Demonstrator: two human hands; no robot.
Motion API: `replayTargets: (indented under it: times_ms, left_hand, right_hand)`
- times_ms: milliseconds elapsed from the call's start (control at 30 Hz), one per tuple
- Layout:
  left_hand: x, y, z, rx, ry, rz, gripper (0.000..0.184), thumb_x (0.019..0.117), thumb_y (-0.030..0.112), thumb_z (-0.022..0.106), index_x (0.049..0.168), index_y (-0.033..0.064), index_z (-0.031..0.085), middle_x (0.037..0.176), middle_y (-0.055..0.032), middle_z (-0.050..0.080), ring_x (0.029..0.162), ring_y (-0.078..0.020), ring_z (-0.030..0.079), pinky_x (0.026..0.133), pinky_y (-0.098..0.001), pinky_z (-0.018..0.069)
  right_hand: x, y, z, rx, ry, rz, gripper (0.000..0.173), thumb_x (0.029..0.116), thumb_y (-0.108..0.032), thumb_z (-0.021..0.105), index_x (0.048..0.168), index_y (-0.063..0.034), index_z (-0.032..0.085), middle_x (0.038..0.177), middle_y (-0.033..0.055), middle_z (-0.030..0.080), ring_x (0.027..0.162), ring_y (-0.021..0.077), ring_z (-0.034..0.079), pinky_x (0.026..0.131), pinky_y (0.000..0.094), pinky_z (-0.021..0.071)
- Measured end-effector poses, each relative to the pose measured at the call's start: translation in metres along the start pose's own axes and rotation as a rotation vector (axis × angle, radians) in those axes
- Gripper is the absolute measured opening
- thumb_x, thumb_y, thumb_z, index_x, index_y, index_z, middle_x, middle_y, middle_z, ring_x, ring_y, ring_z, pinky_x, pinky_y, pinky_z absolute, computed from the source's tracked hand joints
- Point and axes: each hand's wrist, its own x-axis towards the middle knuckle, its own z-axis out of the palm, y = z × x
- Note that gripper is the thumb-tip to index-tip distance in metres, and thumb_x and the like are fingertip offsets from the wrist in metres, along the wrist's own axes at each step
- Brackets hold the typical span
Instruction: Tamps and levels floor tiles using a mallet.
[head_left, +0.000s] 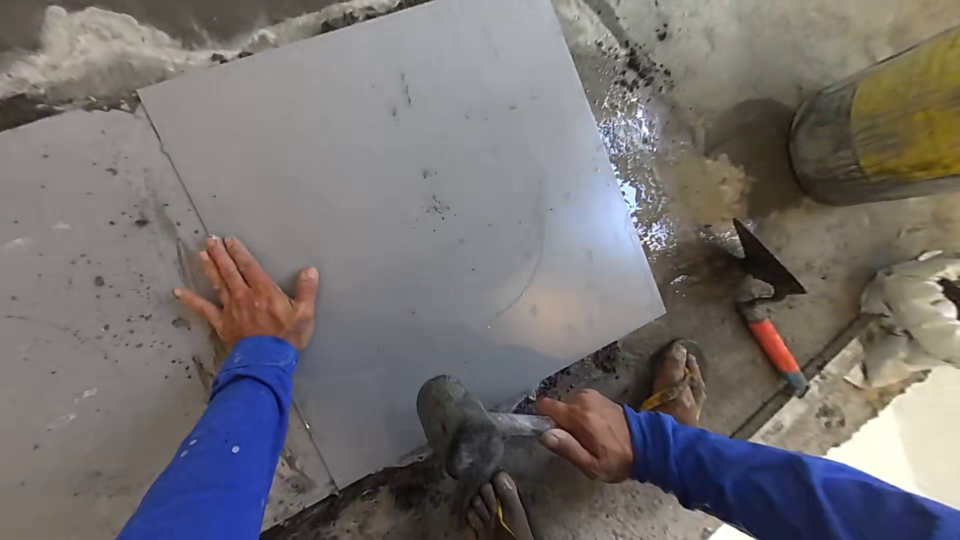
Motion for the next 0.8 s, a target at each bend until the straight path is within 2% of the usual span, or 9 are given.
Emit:
replayTargets:
  times_ms: [100, 200, 300, 433, 533, 633, 733, 767, 800]
  left_hand:
    - [-0.001, 0.0, 0.001, -0.004, 0.001, -0.006, 0.115, 0.0861, 0.087, 0.024, 0.165, 0.0048, 0.01, 0.173, -0.0182, 0.008, 0.161, -0.035, 0.006, 0.121, -0.0722, -0.0041]
    - [0.002, 0.002, -0.001, -0.008, 0.001, -0.011, 0.115, 0.0862, 0.087, 0.024, 0.165, 0.0048, 0.01, 0.173, -0.0186, 0.007, 0.161, -0.036, 0.005, 0.12, -0.073, -0.004]
    - [-0.002, 0.002, -0.001, -0.003, 0.002, -0.003, 0.116, 0.0864, 0.087, 0.023, 0.165, 0.0036, 0.009, 0.173, -0.0186, 0.007, 0.161, -0.0357, 0.004, 0.121, -0.0728, -0.0043]
    - [0.0, 0.001, 0.0, -0.013, 0.01, 0.005, 0.117, 0.0864, 0.088, 0.022, 0.165, 0.0012, 0.009, 0.173, -0.0207, 0.006, 0.161, -0.037, 0.001, 0.12, -0.073, -0.0058]
    - [-0.003, 0.001, -0.001, -0.016, 0.025, -0.001, 0.115, 0.0869, 0.087, 0.021, 0.165, 0.0034, 0.01, 0.173, -0.0188, 0.007, 0.161, -0.0361, 0.002, 0.12, -0.0731, -0.0058]
    - [0.0, -0.001, 0.0, -0.027, 0.063, 0.009, 0.112, 0.0884, 0.085, 0.02, 0.165, 0.0043, 0.013, 0.173, -0.0185, 0.011, 0.16, -0.037, 0.004, 0.12, -0.074, -0.0045]
    - [-0.002, -0.002, 0.001, -0.024, 0.023, 0.012, 0.11, 0.0886, 0.085, 0.018, 0.166, 0.0072, 0.015, 0.173, -0.0157, 0.011, 0.161, -0.0366, 0.003, 0.119, -0.0747, -0.0051]
    - [-0.001, -0.002, 0.001, -0.022, 0.017, 0.01, 0.109, 0.0886, 0.085, 0.018, 0.166, 0.0074, 0.015, 0.173, -0.0154, 0.012, 0.161, -0.0366, 0.003, 0.119, -0.0748, -0.005]
    - [0.0, -0.002, 0.001, -0.023, 0.017, 0.011, 0.11, 0.0884, 0.085, 0.019, 0.166, 0.0072, 0.016, 0.173, -0.0156, 0.013, 0.161, -0.0365, 0.004, 0.119, -0.075, -0.005]
  right_hand:
    - [0.017, -0.013, -0.009, 0.028, -0.268, 0.202, 0.071, 0.1062, -0.063, 0.023, 0.102, -0.0043, 0.063, 0.072, 0.0157, 0.063, 0.072, 0.0372, 0.069, 0.066, 0.06, 0.0544]
    - [0.02, -0.019, 0.002, -0.001, -0.157, 0.05, 0.074, 0.1053, -0.066, 0.022, 0.095, -0.0051, 0.063, 0.064, 0.0131, 0.06, 0.061, 0.0345, 0.067, 0.056, 0.0567, 0.0538]
    - [0.037, -0.035, -0.004, -0.013, -0.418, 0.2, 0.071, 0.1065, -0.063, 0.024, 0.108, -0.0026, 0.062, 0.082, 0.0206, 0.067, 0.083, 0.0433, 0.07, 0.073, 0.065, 0.0541]
    - [0.026, -0.021, 0.004, -0.047, -0.139, 0.023, 0.076, 0.1044, -0.068, 0.021, 0.093, -0.0061, 0.063, 0.063, 0.0123, 0.06, 0.061, 0.0335, 0.067, 0.055, 0.0561, 0.0535]
    - [0.015, -0.005, -0.012, 0.007, -0.224, 0.222, 0.07, 0.1062, -0.062, 0.025, 0.1, -0.0042, 0.064, 0.072, 0.0147, 0.063, 0.071, 0.0351, 0.069, 0.065, 0.058, 0.0548]
    - [-0.007, 0.016, -0.022, 0.002, 0.007, 0.12, 0.07, 0.1061, -0.063, 0.024, 0.091, -0.0073, 0.063, 0.059, 0.0069, 0.055, 0.055, 0.024, 0.062, 0.051, 0.0468, 0.0508]
    - [-0.019, 0.03, -0.042, -0.005, -0.11, 0.259, 0.07, 0.1063, -0.059, 0.023, 0.098, -0.0037, 0.065, 0.067, 0.0107, 0.061, 0.065, 0.0284, 0.067, 0.062, 0.0517, 0.0551]
    - [-0.02, 0.033, -0.048, 0.017, -0.122, 0.315, 0.066, 0.1066, -0.058, 0.026, 0.097, -0.0048, 0.064, 0.067, 0.0092, 0.06, 0.065, 0.0269, 0.066, 0.063, 0.0505, 0.0544]
    - [-0.025, 0.038, -0.048, 0.021, -0.029, 0.299, 0.065, 0.1058, -0.059, 0.026, 0.09, -0.0084, 0.063, 0.061, 0.0043, 0.055, 0.058, 0.0207, 0.062, 0.056, 0.045, 0.0521]
